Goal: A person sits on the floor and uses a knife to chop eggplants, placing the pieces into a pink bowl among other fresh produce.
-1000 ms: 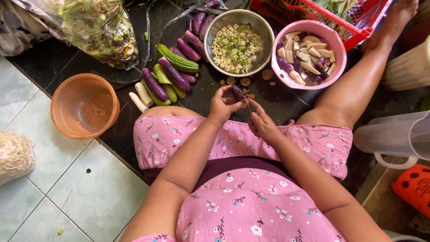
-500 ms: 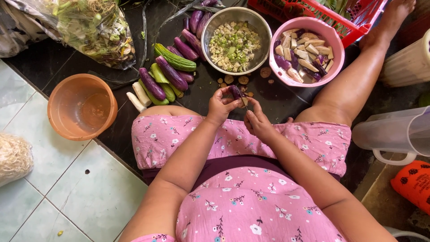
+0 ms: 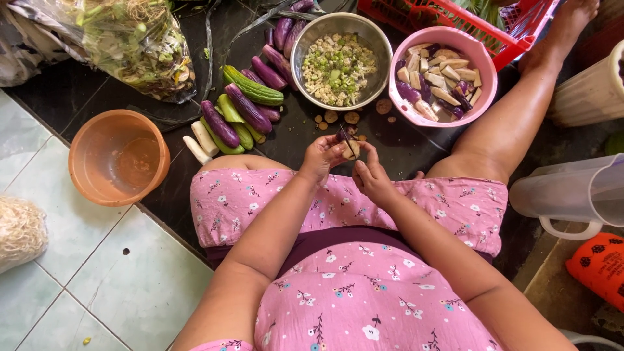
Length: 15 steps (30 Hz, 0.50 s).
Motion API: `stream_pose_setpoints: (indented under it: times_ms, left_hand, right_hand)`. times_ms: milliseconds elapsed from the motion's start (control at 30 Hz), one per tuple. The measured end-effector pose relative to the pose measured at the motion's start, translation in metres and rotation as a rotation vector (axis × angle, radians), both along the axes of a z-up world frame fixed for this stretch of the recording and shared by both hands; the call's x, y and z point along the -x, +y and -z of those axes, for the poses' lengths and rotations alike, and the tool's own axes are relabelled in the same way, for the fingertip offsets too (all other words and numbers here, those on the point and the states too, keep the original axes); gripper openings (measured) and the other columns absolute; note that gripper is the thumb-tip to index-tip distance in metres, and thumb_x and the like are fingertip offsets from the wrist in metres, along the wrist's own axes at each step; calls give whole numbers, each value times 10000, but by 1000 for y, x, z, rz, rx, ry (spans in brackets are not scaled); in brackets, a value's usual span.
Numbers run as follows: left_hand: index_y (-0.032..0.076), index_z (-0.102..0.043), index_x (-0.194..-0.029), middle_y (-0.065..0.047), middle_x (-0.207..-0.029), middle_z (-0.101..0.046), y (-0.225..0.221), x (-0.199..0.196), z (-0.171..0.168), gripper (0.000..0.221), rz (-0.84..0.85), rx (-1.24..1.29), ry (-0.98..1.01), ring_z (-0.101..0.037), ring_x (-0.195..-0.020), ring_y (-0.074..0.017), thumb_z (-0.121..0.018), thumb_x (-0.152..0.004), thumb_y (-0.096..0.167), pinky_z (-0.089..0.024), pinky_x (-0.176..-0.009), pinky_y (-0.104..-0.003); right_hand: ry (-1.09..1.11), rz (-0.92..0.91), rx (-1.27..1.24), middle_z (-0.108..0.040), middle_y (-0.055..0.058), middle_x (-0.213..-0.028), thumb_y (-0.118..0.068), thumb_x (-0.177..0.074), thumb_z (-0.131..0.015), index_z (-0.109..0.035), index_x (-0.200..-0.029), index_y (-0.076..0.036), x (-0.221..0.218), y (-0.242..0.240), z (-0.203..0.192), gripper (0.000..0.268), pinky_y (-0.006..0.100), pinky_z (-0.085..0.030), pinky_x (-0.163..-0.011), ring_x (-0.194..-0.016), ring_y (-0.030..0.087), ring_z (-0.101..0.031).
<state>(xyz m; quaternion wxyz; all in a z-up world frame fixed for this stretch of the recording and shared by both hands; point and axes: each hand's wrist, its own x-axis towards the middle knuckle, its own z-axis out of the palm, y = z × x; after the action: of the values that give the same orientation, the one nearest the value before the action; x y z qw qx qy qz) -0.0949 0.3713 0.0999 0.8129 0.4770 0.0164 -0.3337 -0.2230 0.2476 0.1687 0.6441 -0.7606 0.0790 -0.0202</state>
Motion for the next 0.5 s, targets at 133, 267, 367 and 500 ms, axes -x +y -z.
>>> stream_pose_setpoints:
  times_ms: [133, 267, 367, 500]
  left_hand:
    - [21, -668, -1131, -115, -920, -743, 1, 5, 5, 459, 52, 39, 79, -773, -783, -233, -882, -818, 280, -672, -719, -420]
    - [15, -674, -1146, -103, -947, -720, 1, 7, -13, 463, 25, 61, -19, -753, -831, -224, -899, -793, 212, -671, -721, -417]
    - [7, -669, -1185, -97, -990, -704, 2, 3, -1, 527, 26, 86, -85, -740, -873, -197, -932, -752, 149, -673, -733, -416]
    - [-11, -655, -1205, -80, -1008, -698, 4, -2, -4, 526, 91, 117, -157, -739, -893, -154, -907, -747, 48, -679, -712, -344]
  right_hand:
    - [-19, 11, 21, -575, 33, -551, -189, -1068, -350, -224, -1488, -126, -4, -5, 14, 442, 324, -456, -476, -446, 234, -578]
    - [-60, 2, 32, -569, 29, -553, -201, -1066, -359, -207, -1520, -127, -4, -6, 12, 484, 319, -443, -472, -450, 229, -573]
    - [-88, -10, 35, -576, 47, -567, -200, -1066, -356, -203, -1536, -129, -3, -6, 12, 500, 330, -450, -495, -474, 237, -578]
    - [-128, -20, 64, -578, 64, -572, -207, -1057, -375, -185, -1576, -110, 0, -6, 9, 561, 341, -457, -505, -490, 243, -578]
